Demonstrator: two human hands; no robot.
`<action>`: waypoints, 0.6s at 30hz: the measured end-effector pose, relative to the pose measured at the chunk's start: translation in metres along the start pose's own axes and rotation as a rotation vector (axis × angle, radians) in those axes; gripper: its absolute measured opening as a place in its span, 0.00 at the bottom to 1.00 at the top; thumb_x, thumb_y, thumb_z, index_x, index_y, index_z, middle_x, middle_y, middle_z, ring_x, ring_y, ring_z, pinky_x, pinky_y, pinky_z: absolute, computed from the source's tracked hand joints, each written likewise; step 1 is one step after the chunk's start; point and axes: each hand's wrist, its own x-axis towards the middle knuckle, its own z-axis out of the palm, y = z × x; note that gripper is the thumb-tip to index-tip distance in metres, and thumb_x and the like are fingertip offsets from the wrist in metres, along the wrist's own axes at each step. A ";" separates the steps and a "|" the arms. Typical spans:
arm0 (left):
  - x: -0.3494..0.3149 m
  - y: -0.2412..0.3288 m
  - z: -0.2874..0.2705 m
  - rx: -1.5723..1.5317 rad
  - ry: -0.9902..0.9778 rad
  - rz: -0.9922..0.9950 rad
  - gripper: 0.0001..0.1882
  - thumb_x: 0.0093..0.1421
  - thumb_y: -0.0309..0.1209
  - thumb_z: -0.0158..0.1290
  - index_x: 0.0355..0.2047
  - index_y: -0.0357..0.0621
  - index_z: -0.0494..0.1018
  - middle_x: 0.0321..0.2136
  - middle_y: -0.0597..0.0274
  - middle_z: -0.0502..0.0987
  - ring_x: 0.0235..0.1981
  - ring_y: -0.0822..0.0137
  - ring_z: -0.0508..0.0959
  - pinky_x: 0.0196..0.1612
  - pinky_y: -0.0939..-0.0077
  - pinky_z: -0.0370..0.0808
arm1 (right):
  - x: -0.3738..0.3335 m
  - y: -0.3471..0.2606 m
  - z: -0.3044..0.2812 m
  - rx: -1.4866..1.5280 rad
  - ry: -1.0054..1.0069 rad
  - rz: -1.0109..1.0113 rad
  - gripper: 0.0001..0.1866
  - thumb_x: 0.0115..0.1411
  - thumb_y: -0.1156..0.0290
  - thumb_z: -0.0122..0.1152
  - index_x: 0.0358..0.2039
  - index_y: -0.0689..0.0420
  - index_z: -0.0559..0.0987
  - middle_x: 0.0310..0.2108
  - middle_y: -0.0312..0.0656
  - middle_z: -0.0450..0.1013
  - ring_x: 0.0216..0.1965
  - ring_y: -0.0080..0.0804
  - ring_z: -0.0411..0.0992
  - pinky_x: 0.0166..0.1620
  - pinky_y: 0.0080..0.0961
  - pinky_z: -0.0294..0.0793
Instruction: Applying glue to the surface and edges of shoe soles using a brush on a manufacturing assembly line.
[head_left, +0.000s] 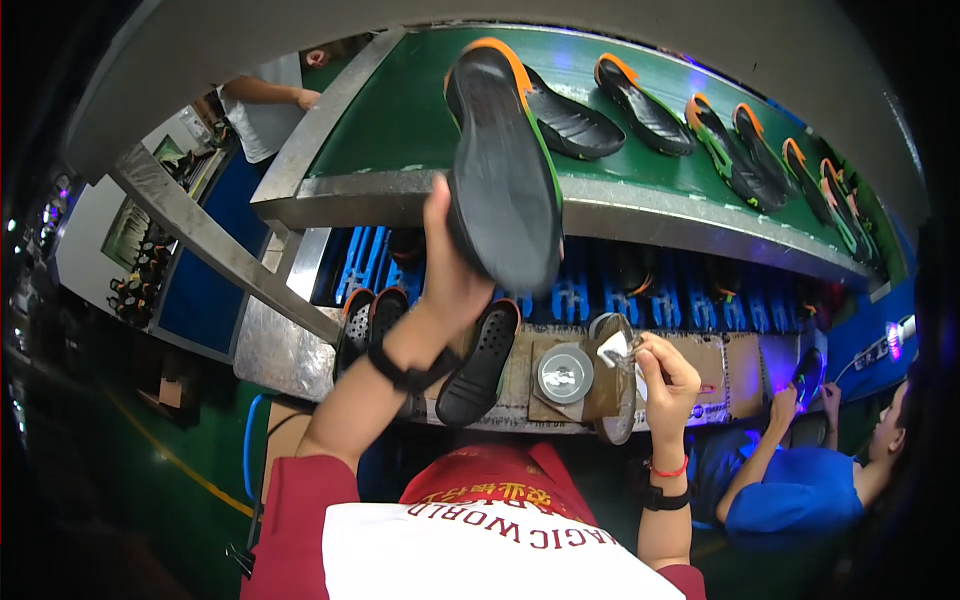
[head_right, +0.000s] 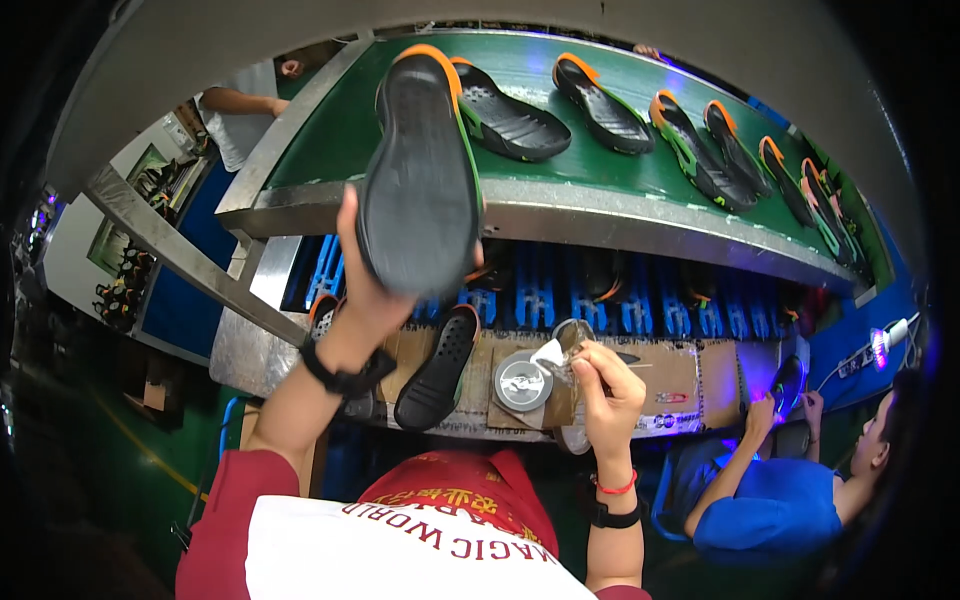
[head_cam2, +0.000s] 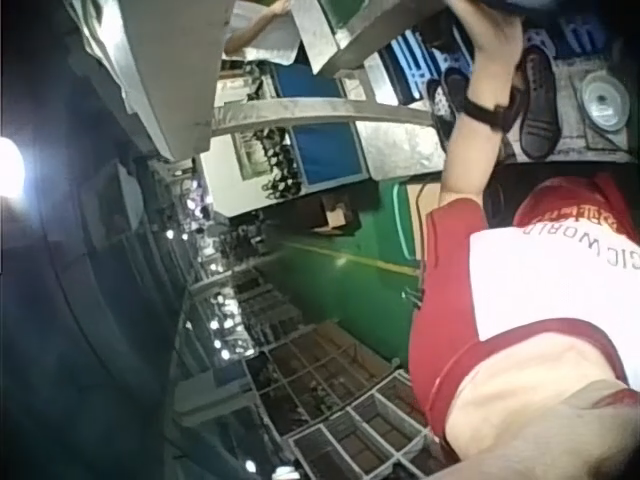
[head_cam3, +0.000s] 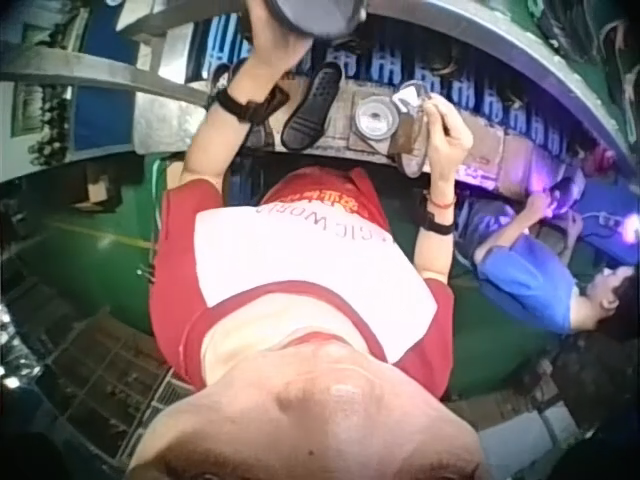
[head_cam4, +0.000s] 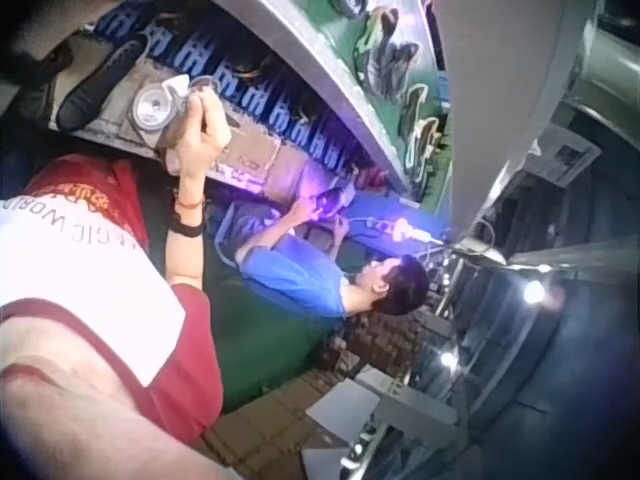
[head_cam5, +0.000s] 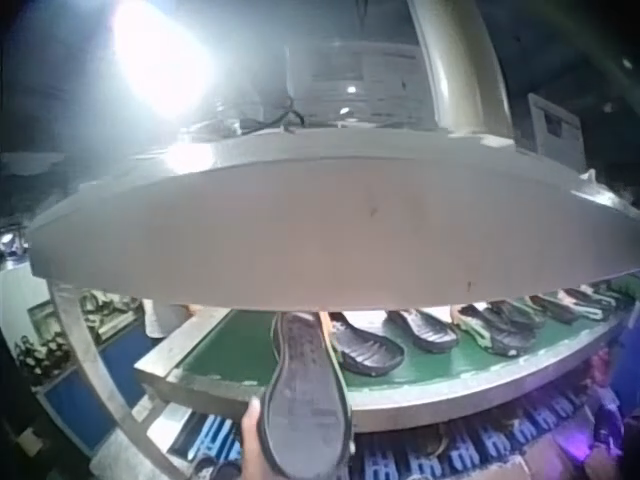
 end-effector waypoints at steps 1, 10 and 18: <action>0.030 0.018 -0.003 0.016 -0.119 0.023 0.46 0.61 0.68 0.32 0.62 0.40 0.59 0.50 0.40 0.72 0.44 0.46 0.78 0.48 0.53 0.77 | -0.001 0.002 -0.001 -0.017 -0.019 -0.042 0.05 0.58 0.80 0.62 0.32 0.70 0.78 0.34 0.47 0.79 0.35 0.30 0.76 0.42 0.22 0.73; 0.017 0.042 -0.058 0.453 -0.041 -0.086 0.43 0.68 0.61 0.24 0.57 0.32 0.66 0.50 0.46 0.75 0.35 0.67 0.78 0.33 0.83 0.74 | -0.027 0.028 0.027 -0.006 -0.145 0.026 0.06 0.57 0.79 0.63 0.34 0.67 0.81 0.36 0.48 0.79 0.35 0.33 0.77 0.40 0.22 0.74; -0.229 0.013 -0.210 2.199 0.684 -0.234 0.33 0.48 0.33 0.66 0.51 0.37 0.64 0.46 0.44 0.66 0.47 0.46 0.72 0.48 0.58 0.73 | -0.076 0.080 0.067 -0.653 -0.387 -0.033 0.05 0.60 0.71 0.60 0.33 0.58 0.77 0.36 0.48 0.74 0.28 0.50 0.76 0.30 0.43 0.75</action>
